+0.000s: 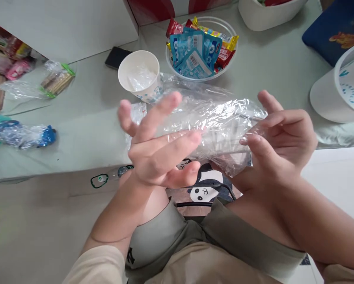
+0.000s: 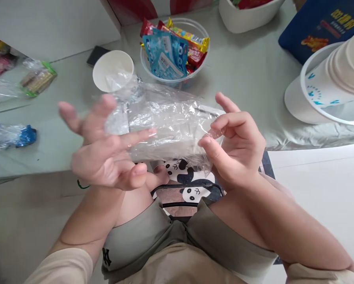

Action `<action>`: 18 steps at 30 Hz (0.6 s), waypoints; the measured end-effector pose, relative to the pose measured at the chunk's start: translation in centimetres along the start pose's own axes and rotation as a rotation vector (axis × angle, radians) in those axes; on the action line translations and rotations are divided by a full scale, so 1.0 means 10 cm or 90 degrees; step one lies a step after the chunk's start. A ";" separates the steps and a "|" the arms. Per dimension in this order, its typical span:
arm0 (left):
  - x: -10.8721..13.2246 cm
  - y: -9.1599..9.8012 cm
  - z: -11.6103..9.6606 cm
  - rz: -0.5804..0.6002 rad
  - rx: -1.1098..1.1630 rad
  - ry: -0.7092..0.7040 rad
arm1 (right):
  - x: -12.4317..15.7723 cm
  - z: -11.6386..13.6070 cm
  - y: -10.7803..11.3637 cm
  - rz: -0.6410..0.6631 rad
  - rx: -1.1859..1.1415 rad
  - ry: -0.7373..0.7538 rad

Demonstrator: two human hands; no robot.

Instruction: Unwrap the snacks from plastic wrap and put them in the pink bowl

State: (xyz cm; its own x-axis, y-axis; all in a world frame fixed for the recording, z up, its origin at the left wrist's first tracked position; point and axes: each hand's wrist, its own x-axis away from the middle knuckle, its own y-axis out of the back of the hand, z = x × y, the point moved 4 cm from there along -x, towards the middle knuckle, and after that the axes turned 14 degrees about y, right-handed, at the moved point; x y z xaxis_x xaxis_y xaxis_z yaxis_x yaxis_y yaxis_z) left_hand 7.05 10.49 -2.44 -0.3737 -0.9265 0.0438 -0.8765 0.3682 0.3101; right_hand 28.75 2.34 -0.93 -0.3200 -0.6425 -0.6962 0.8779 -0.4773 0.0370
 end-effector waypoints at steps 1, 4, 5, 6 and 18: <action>0.00 -0.01 -0.05 -0.007 -0.028 -0.060 | -0.01 0.01 -0.01 0.006 -0.011 0.004; 0.04 -0.04 -0.18 -0.068 -0.057 -0.267 | -0.03 0.00 -0.02 0.014 -0.059 0.021; 0.06 -0.04 -0.19 -0.080 -0.034 -0.290 | -0.05 -0.02 -0.02 0.011 -0.081 0.027; 0.06 -0.04 -0.19 -0.088 0.000 -0.288 | -0.06 -0.04 -0.01 0.012 -0.104 0.030; -0.35 -0.16 0.31 0.098 0.277 0.176 | 0.09 -0.43 -0.09 0.097 -0.243 -0.241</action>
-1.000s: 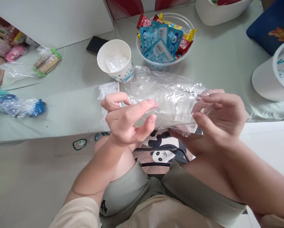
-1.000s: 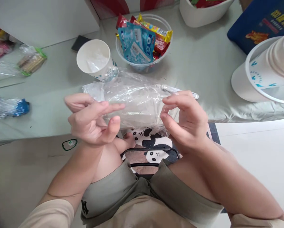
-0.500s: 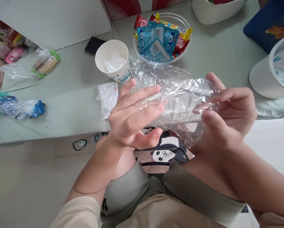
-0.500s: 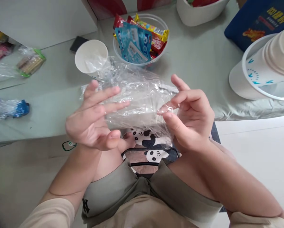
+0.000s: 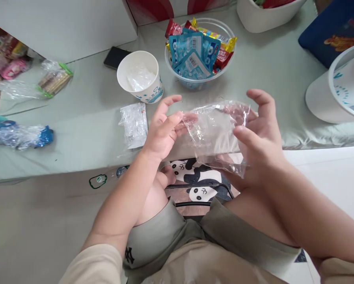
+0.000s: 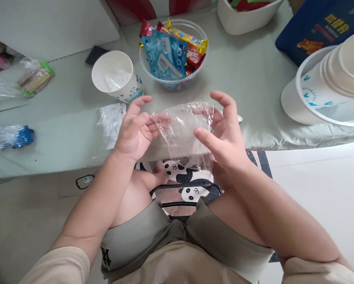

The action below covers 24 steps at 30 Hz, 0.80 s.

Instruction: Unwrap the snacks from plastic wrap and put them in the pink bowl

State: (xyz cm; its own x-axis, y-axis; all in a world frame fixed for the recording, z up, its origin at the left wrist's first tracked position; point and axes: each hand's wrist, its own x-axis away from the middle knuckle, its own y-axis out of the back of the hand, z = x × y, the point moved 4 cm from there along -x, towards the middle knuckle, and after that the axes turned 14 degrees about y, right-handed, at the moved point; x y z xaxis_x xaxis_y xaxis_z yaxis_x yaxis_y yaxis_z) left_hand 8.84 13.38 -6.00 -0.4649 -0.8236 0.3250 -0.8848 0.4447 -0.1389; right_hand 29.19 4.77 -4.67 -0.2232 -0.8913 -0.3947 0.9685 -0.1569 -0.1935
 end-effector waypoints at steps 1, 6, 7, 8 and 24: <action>-0.03 0.00 0.03 0.004 0.001 0.006 | 0.00 -0.05 0.03 -0.006 0.028 -0.011; -0.05 -0.08 0.08 0.053 -0.065 0.007 | -0.02 -0.16 0.10 0.004 0.150 -0.033; -0.03 -0.10 0.07 0.068 -0.074 0.001 | -0.03 -0.16 0.10 0.003 0.145 -0.038; -0.02 -0.12 0.06 0.077 -0.077 -0.007 | -0.03 -0.16 0.10 0.000 0.134 -0.045; -0.16 0.09 0.14 0.037 0.040 0.066 | 0.00 -0.10 0.07 0.091 0.189 -0.032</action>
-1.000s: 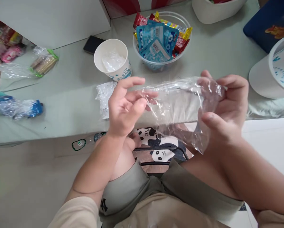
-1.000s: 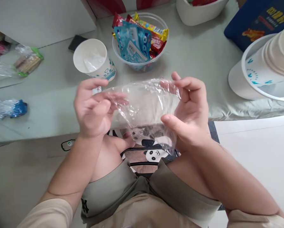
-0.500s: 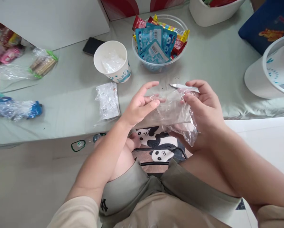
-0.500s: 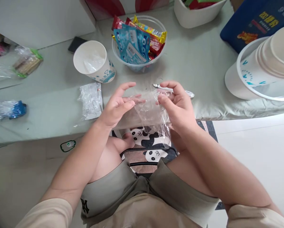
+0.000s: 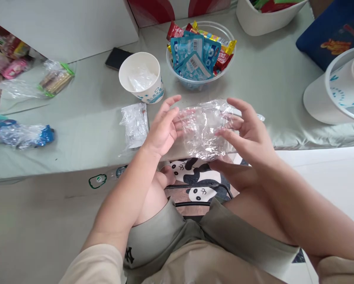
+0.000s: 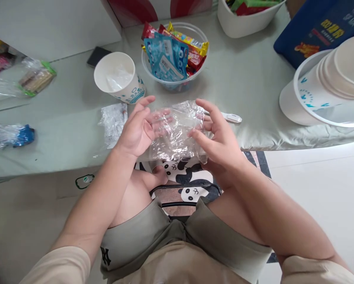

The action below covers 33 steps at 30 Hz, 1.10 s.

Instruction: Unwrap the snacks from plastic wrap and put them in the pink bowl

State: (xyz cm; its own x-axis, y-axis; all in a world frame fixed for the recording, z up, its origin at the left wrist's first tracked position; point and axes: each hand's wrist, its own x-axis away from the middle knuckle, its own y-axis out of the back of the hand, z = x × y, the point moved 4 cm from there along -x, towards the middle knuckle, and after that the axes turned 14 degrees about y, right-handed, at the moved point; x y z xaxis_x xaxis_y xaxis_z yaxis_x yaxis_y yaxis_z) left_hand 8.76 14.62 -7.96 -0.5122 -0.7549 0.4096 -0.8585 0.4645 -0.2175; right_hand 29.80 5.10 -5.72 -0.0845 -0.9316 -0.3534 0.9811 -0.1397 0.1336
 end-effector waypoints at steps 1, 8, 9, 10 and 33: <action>0.00 -0.02 0.01 0.024 0.007 0.019 | 0.00 0.00 0.00 -0.012 0.007 -0.002; 0.05 -0.11 -0.01 0.042 -0.019 0.032 | -0.04 0.06 0.02 -0.085 0.098 -0.090; 0.05 -0.10 -0.01 0.025 -0.027 0.027 | -0.05 0.09 0.04 -0.091 0.122 -0.089; 0.04 -0.08 0.00 0.009 -0.035 0.025 | -0.05 0.12 0.06 -0.094 0.149 -0.089; 0.25 -0.23 0.07 -0.052 -0.408 -0.131 | -0.08 -0.07 0.24 -0.106 -0.097 -0.127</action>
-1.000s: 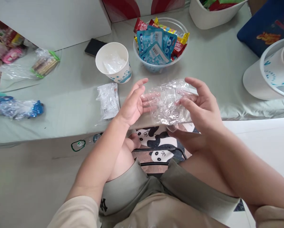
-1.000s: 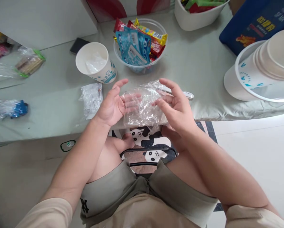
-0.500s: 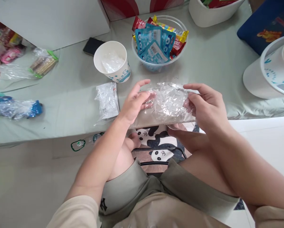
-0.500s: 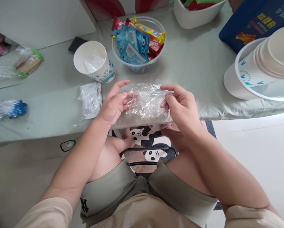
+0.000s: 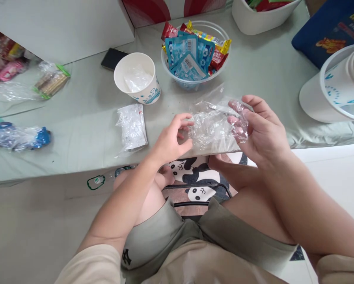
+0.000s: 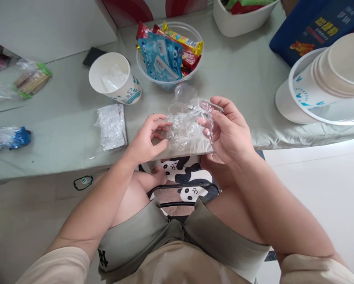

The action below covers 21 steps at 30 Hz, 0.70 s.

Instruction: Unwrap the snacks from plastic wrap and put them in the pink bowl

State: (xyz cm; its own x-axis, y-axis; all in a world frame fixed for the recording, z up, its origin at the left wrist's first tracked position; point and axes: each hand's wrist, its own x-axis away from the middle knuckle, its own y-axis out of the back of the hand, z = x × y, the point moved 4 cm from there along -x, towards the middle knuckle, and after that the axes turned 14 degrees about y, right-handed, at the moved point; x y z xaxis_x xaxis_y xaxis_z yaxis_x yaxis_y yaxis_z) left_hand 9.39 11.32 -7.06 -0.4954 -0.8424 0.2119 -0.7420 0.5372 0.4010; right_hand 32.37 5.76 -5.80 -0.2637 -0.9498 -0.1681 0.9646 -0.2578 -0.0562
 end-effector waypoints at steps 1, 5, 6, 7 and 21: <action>0.00 0.00 0.00 -0.009 -0.005 0.007 | 0.00 0.02 -0.02 0.001 -0.027 -0.010; -0.06 0.09 0.04 -0.117 -0.015 -0.018 | 0.03 0.07 -0.11 -0.020 -0.110 -0.079; -0.08 0.13 0.04 -0.157 -0.032 -0.046 | 0.04 0.08 -0.12 -0.025 -0.123 -0.097; -0.11 0.16 0.04 -0.192 -0.057 -0.081 | 0.05 0.08 -0.14 -0.030 -0.135 -0.113; -0.52 0.17 0.03 -0.127 0.182 -0.063 | 0.06 0.05 0.02 -0.027 0.275 0.183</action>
State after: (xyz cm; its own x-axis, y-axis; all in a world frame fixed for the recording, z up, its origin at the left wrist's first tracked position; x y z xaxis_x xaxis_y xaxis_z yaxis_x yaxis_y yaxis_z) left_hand 10.52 16.62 -7.70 -0.3597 -0.9310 0.0615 -0.9176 0.3650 0.1575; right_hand 32.43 5.00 -5.38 -0.2355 -0.8657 -0.4417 0.8535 -0.4016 0.3319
